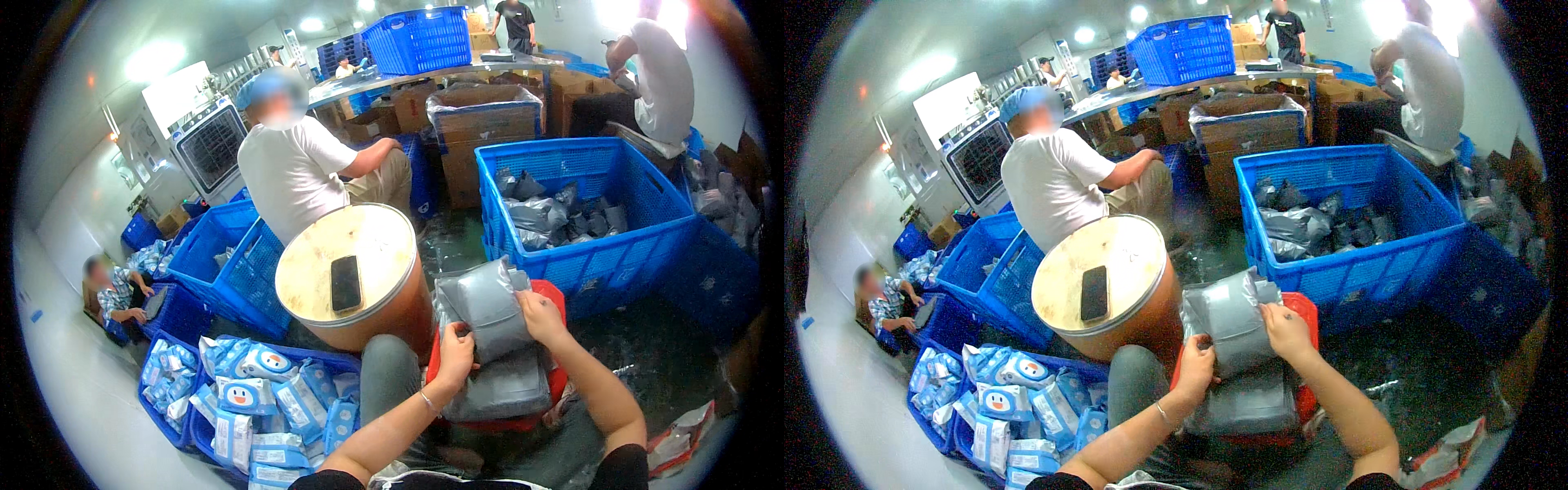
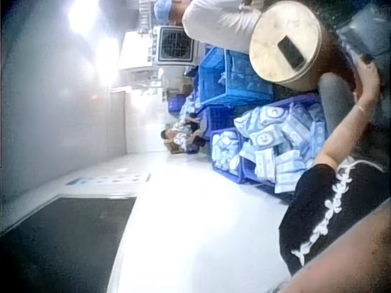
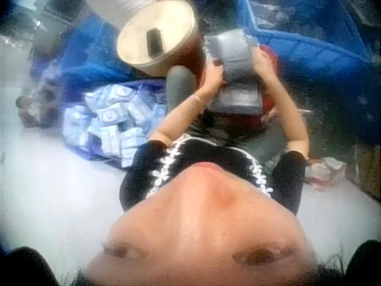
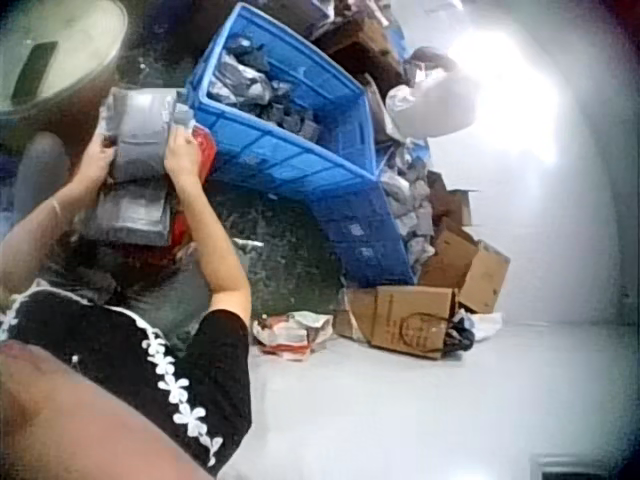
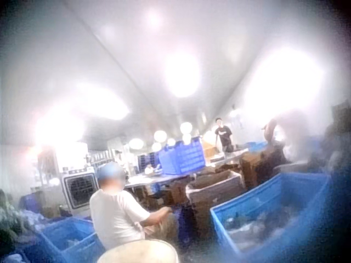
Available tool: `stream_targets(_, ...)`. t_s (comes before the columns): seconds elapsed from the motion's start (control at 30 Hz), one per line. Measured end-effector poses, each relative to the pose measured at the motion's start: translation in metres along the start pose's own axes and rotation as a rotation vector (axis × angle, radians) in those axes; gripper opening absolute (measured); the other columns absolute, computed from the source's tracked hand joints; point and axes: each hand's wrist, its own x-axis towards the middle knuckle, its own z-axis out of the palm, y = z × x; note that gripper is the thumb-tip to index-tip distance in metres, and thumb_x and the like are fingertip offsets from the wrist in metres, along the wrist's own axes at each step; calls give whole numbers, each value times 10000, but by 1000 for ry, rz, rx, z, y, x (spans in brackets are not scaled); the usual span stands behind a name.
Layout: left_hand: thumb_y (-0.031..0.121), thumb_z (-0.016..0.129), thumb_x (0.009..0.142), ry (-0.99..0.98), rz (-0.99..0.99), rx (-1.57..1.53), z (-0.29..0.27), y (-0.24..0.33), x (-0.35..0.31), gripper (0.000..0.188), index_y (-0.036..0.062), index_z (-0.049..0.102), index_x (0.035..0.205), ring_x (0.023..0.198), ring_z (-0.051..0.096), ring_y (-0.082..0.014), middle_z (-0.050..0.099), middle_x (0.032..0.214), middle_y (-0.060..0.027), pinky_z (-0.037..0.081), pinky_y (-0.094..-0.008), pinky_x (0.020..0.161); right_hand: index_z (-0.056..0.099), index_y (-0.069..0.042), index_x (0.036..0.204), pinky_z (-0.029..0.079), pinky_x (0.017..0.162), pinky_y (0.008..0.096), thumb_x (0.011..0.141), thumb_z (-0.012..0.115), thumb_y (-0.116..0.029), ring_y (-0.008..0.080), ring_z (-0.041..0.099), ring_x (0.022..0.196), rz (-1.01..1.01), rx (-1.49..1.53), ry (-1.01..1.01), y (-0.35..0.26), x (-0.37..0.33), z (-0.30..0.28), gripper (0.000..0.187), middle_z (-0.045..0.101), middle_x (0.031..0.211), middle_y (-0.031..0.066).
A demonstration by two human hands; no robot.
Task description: The person picks up packs of wet wipes from a blue basket and inserts them into gray plastic shipping bags held on their lap, occasionally moving plastic baskets across the floor.
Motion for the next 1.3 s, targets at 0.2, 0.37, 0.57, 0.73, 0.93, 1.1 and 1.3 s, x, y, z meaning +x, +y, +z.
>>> stream_targets(0.2,66,460,933,-197,85,-11,-6,-16,1,245,-16,592,1123,648,616,-158,662,912,-100,517,-285,472,301,-38,1462,362,1047,404,908,597,-442,384,464,1265,181,251,-169,-71,-2,-18,747,437,1384,280)
stream_targets(0.37,70,531,918,-234,137,-69,-12,-3,-14,250,-16,616,1137,696,606,-117,659,866,-60,520,-266,561,252,-60,1486,331,1075,414,647,803,-306,321,437,1277,284,829,-84,-82,-17,-37,1033,413,1406,198)
stream_targets(0.57,209,673,894,-295,67,-158,-9,-5,-15,287,-6,633,1079,730,643,-110,658,830,-63,528,-243,634,407,-96,1393,434,979,424,764,676,-316,269,496,1211,316,1363,89,-47,-29,-80,719,494,1327,141)
stream_targets(0.73,189,661,897,-246,182,57,-2,-15,-14,232,-4,644,1024,683,642,-106,673,821,-53,525,-243,626,484,-141,1333,482,915,458,879,564,-462,272,579,1118,289,1809,353,-24,-36,-104,561,544,1293,123)
stream_targets(0.93,162,651,885,-192,281,169,-1,-17,-16,198,-3,652,993,666,655,-128,687,768,-67,520,-271,627,424,-120,1406,488,925,451,878,553,-519,309,590,1129,177,2097,127,-16,-36,-90,675,480,1386,189)
stream_targets(1.1,167,676,866,-212,393,429,1,-4,-16,261,-1,635,1060,752,654,-181,662,871,-107,531,-315,684,453,-117,1386,482,924,460,877,567,-497,316,590,1124,177,2037,204,-14,-34,-93,645,503,1362,194)
stream_targets(1.3,162,717,811,-482,750,665,-24,21,-33,529,42,523,1289,1147,538,-314,528,1267,-195,449,-410,966,547,-152,1248,426,939,474,852,655,-411,302,505,1150,271,1775,834,-2,-24,-126,485,563,1236,81)
